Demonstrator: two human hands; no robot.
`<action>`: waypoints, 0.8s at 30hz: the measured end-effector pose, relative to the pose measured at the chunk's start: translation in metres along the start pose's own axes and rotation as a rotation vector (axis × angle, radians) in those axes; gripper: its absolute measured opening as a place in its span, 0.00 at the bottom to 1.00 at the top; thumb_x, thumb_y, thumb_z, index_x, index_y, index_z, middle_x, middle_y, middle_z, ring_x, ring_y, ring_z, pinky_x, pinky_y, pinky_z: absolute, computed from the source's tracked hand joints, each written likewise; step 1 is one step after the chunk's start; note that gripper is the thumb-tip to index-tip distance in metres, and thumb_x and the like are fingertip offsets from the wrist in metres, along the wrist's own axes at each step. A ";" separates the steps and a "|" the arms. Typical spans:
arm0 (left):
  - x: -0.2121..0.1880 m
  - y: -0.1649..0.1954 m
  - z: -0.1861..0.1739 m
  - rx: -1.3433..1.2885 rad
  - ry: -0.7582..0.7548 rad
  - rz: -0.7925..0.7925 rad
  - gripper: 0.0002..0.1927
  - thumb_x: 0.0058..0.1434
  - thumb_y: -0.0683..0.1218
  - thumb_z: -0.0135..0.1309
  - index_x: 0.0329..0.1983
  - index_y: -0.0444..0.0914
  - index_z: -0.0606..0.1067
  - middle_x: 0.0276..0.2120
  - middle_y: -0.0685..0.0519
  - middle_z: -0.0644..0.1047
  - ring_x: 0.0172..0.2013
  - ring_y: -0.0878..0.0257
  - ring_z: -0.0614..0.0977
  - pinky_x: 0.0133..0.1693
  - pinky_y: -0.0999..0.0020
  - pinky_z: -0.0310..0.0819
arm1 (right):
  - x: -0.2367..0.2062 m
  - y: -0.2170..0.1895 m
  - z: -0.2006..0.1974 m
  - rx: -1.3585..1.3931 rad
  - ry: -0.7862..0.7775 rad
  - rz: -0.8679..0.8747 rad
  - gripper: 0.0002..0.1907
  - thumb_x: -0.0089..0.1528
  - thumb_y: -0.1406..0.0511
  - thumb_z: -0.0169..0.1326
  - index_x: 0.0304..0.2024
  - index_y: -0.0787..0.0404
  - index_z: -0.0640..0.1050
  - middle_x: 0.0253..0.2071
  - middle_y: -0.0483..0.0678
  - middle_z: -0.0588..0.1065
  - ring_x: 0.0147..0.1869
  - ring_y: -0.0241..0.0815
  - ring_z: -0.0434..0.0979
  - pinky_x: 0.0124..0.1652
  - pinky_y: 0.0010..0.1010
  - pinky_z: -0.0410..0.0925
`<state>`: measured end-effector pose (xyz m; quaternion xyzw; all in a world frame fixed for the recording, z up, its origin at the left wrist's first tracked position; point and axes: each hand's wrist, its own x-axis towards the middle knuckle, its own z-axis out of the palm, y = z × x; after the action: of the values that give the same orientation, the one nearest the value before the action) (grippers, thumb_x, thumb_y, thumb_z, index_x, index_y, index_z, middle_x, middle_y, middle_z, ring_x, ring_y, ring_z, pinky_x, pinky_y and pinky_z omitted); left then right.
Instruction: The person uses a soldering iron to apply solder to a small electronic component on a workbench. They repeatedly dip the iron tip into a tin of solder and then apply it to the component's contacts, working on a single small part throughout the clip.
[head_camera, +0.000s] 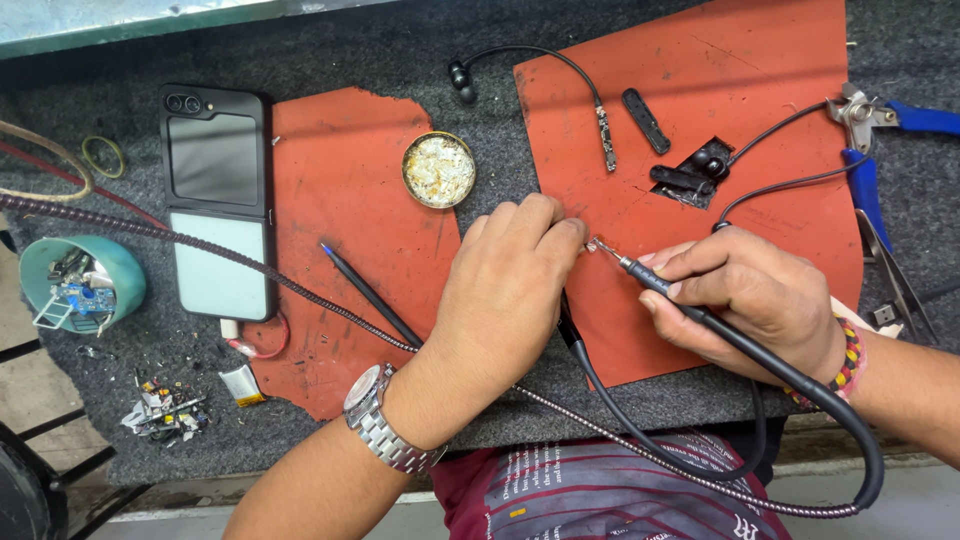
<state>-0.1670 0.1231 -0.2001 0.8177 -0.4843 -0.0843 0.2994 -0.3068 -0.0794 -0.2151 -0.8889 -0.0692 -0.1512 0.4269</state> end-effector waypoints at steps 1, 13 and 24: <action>0.000 0.000 0.000 -0.002 0.002 0.000 0.14 0.59 0.38 0.51 0.49 0.35 0.76 0.43 0.49 0.72 0.44 0.53 0.75 0.47 0.59 0.69 | 0.000 0.000 0.000 -0.009 -0.004 0.003 0.13 0.55 0.74 0.67 0.33 0.64 0.73 0.39 0.53 0.77 0.47 0.47 0.85 0.45 0.32 0.79; 0.000 0.000 0.000 0.004 0.002 -0.005 0.13 0.60 0.38 0.51 0.48 0.35 0.76 0.42 0.49 0.72 0.44 0.52 0.75 0.47 0.59 0.69 | -0.001 0.000 -0.003 0.017 -0.034 -0.029 0.10 0.55 0.73 0.66 0.34 0.64 0.76 0.41 0.51 0.75 0.50 0.47 0.84 0.48 0.33 0.79; 0.000 0.001 0.001 -0.003 0.005 -0.005 0.13 0.60 0.38 0.51 0.49 0.35 0.76 0.43 0.49 0.72 0.44 0.52 0.75 0.47 0.59 0.68 | 0.005 -0.006 -0.007 -0.084 -0.160 -0.136 0.08 0.53 0.70 0.66 0.33 0.63 0.80 0.40 0.53 0.78 0.50 0.53 0.83 0.44 0.37 0.78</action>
<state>-0.1677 0.1226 -0.2002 0.8187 -0.4813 -0.0839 0.3017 -0.3051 -0.0813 -0.2051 -0.9085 -0.1568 -0.1111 0.3710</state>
